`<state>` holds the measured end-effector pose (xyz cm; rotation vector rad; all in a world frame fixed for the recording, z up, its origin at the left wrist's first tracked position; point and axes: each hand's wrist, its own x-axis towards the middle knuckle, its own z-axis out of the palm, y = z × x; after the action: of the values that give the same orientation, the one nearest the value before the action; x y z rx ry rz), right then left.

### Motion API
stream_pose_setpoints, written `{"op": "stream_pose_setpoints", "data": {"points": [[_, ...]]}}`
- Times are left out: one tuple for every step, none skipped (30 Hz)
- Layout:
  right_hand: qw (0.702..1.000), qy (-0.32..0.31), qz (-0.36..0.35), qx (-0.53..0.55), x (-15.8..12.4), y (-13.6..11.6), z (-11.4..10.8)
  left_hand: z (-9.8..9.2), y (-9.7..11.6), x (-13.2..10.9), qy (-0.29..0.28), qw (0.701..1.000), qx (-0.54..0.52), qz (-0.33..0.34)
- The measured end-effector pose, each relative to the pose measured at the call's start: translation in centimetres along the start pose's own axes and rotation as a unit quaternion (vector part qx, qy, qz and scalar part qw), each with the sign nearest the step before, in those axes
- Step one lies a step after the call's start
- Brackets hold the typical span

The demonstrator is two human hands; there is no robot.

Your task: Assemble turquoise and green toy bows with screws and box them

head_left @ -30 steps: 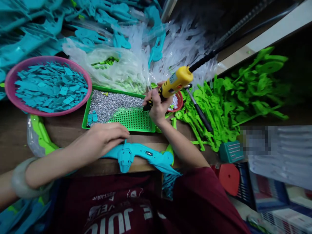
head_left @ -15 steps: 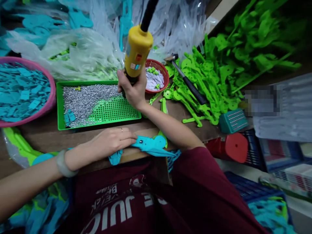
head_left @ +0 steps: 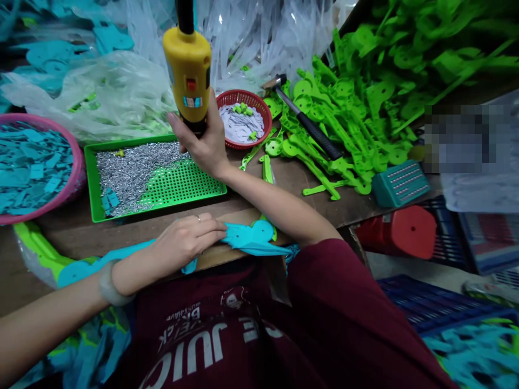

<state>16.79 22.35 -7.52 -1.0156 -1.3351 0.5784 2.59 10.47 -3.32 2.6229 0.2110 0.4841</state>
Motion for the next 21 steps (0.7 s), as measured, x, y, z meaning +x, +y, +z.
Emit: {"op": "stream_pose_setpoints", "data": {"points": [[1.000, 0.008, 0.009, 0.009, 0.0, 0.0, 0.0, 0.1, 0.1, 0.1, 0.000, 1.000, 0.010, -0.006], [1.000, 0.012, 0.017, 0.016, 0.0, -0.1, 0.0, 0.2, 0.3, 0.1, -0.001, 1.000, 0.019, -0.016], [0.999, 0.012, 0.026, 0.022, 0.0, -0.1, 0.0, 0.3, 0.6, 0.1, -0.004, 0.999, 0.029, -0.030], [0.999, 0.011, 0.032, 0.029, -0.1, -0.2, 0.0, 0.4, 0.8, 0.0, -0.008, 0.998, 0.040, -0.045], [0.999, 0.010, 0.036, 0.035, -0.2, -0.2, 0.0, 0.6, 1.1, -0.1, -0.010, 0.997, 0.055, -0.059], [0.998, 0.013, 0.036, 0.043, -0.3, -0.2, -0.1, 0.8, 1.5, -0.3, -0.010, 0.995, 0.072, -0.068], [0.998, 0.019, 0.032, 0.053, -0.4, -0.2, -0.1, 1.0, 1.8, -0.5, -0.008, 0.993, 0.092, -0.075], [0.997, 0.024, 0.026, 0.064, -0.5, -0.1, -0.1, 1.3, 2.2, -0.7, -0.003, 0.990, 0.112, -0.081], [0.997, 0.028, 0.022, 0.074, -0.6, 0.0, -0.1, 1.6, 2.6, -1.0, 0.008, 0.987, 0.133, -0.091], [0.996, 0.027, 0.021, 0.083, -0.7, 0.1, -0.1, 1.8, 2.9, -1.2, 0.020, 0.983, 0.150, -0.104], [0.996, 0.022, 0.025, 0.089, -0.6, 0.2, -0.1, 2.0, 3.1, -1.5, 0.034, 0.979, 0.163, -0.121], [0.995, 0.014, 0.035, 0.092, -0.5, 0.0, -0.2, 2.2, 3.3, -1.8, 0.048, 0.975, 0.168, -0.139], [0.994, 0.007, 0.046, 0.096, -0.4, -0.4, -0.3, 2.4, 3.4, -2.0, 0.060, 0.973, 0.161, -0.155], [0.993, 0.005, 0.056, 0.101, -0.2, -1.1, -0.5, 2.5, 3.3, -2.3, 0.068, 0.973, 0.142, -0.168], [0.992, 0.010, 0.059, 0.109, -0.2, -2.3, -0.9, 2.6, 3.2, -2.5, 0.074, 0.975, 0.113, -0.178], [0.991, 0.025, 0.053, 0.122, -0.3, -3.9, -1.4, 2.7, 3.1, -2.8, 0.080, 0.976, 0.080, -0.188], [0.988, 0.044, 0.041, 0.140, -0.7, -5.7, -2.0, 2.8, 2.9, -2.9, 0.084, 0.975, 0.049, -0.199], [0.985, 0.066, 0.026, 0.160, -1.3, -7.7, -2.7, 2.9, 2.7, -3.1, 0.087, 0.974, 0.022, -0.210], [0.979, 0.083, 0.006, 0.188, -2.3, -9.7, -3.4, 3.1, 2.6, -3.2, 0.091, 0.970, 0.004, -0.223], [0.977, 0.074, 0.013, 0.202, -3.4, -11.5, -4.1, 3.2, 2.5, -3.2, 0.098, 0.966, -0.008, -0.238], [0.977, 0.053, 0.035, 0.203, -4.8, -13.0, -4.7, 3.3, 2.5, -3.2, 0.105, 0.962, -0.016, -0.252]]}}
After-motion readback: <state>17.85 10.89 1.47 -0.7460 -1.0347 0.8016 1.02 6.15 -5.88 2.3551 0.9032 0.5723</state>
